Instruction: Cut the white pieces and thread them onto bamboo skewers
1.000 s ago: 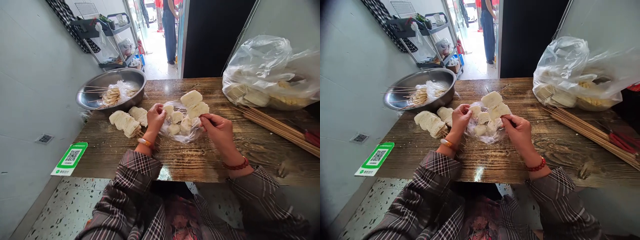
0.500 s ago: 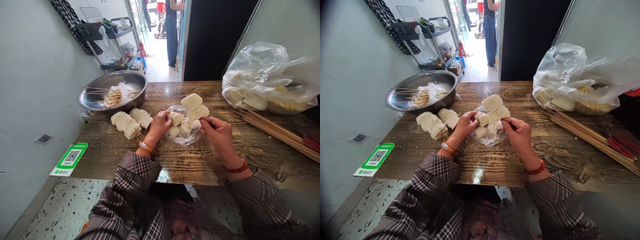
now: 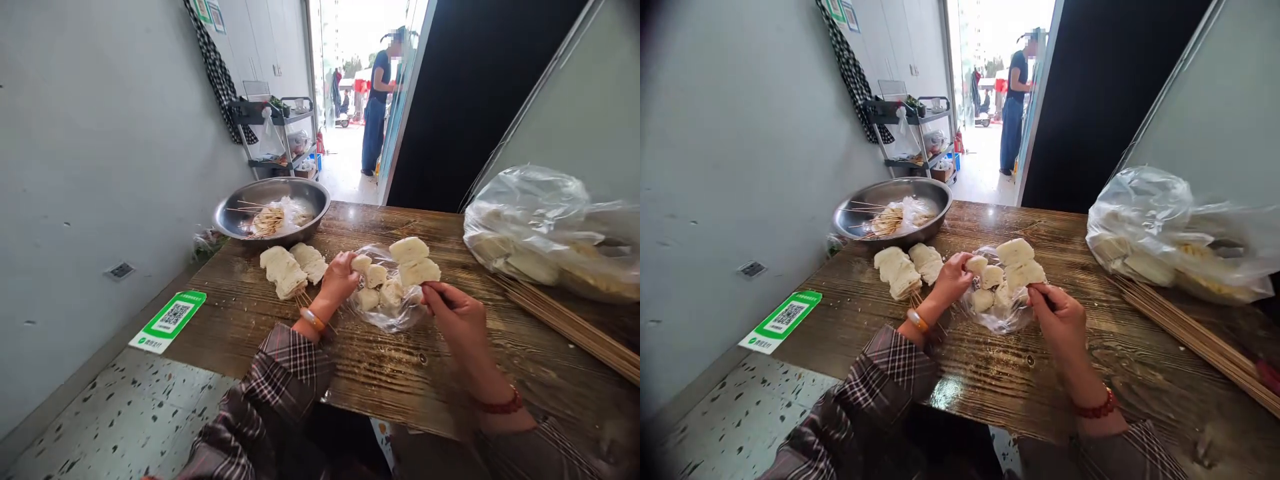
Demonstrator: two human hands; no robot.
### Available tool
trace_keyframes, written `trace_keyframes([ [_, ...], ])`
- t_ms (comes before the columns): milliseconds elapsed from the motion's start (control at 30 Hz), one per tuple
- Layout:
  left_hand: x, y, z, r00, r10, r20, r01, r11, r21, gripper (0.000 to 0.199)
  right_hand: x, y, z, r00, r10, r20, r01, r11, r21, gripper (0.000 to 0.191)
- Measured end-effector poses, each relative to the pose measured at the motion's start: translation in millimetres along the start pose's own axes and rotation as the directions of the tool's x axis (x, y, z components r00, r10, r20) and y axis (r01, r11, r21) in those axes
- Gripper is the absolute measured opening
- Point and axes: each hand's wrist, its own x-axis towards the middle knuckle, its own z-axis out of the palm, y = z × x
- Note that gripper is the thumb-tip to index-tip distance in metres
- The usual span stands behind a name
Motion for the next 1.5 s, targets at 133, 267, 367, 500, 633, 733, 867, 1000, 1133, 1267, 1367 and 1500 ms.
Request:
trace_keyframes([
  [133, 4, -3, -1.8, 0.990, -0.035, -0.134, 0.019, 0.992, -0.123, 0.031, 1, 1, 1, 1.000, 0.002, -0.001, -0.002, 0.999, 0.044, 0.023],
  [267, 3, -1, -0.4, 0.984, -0.032, -0.175, -0.009, 0.972, -0.233, 0.026, 0, 0, 1, 1.000, 0.014, 0.001, -0.014, 0.998, 0.061, 0.022],
  [367, 1, 3, -2.5, 0.985, -0.015, -0.172, -0.043, 0.945, -0.325, 0.025, 1, 0, 1, 1.000, 0.010, 0.011, -0.011, 0.998, 0.057, 0.022],
  [500, -1, 12, -12.4, 0.981, -0.051, -0.187, -0.058, 0.843, -0.534, 0.024, 1, 0, 1, 1.000, -0.003, 0.008, 0.003, 0.999, 0.052, 0.021],
  [633, -3, 22, -23.2, 0.987, -0.158, -0.024, 0.048, 0.436, -0.899, 0.019, 1, -5, 1, 1.000, 0.006, 0.013, -0.007, 0.997, 0.083, 0.019],
  [733, -5, 27, -28.3, 0.978, -0.166, 0.128, 0.156, 0.168, -0.973, 0.023, 0, -9, 1, 0.999, -0.003, 0.035, 0.001, 0.997, 0.076, 0.017],
  [867, -5, 29, -31.6, 0.952, -0.159, 0.261, 0.265, 0.004, -0.964, 0.020, -2, -12, -1, 0.993, -0.028, 0.115, 0.024, 0.999, 0.037, 0.013],
  [1000, -4, 30, -33.3, 0.949, -0.178, 0.261, 0.254, -0.063, -0.965, 0.017, -4, -10, -1, 0.972, -0.070, 0.223, 0.071, 0.997, 0.002, 0.011],
  [1133, -3, 29, -34.2, 0.960, -0.181, 0.216, 0.210, -0.053, -0.976, 0.019, -4, -4, 1, 0.952, -0.083, 0.296, 0.102, 0.993, -0.051, 0.011],
  [1267, -2, 26, -33.7, 0.958, -0.213, 0.192, 0.185, -0.054, -0.981, 0.020, -5, 0, 2, 0.949, -0.081, 0.303, 0.105, 0.992, -0.063, 0.013],
  [1367, -1, 24, -32.8, 0.953, -0.233, 0.195, 0.187, -0.055, -0.981, 0.021, -5, 0, 3, 0.941, -0.107, 0.321, 0.137, 0.988, -0.071, 0.013],
  [1500, -2, 24, -32.0, 0.953, -0.228, 0.198, 0.193, -0.043, -0.980, 0.022, -4, 0, 3, 0.936, -0.123, 0.330, 0.160, 0.983, -0.087, 0.014],
])
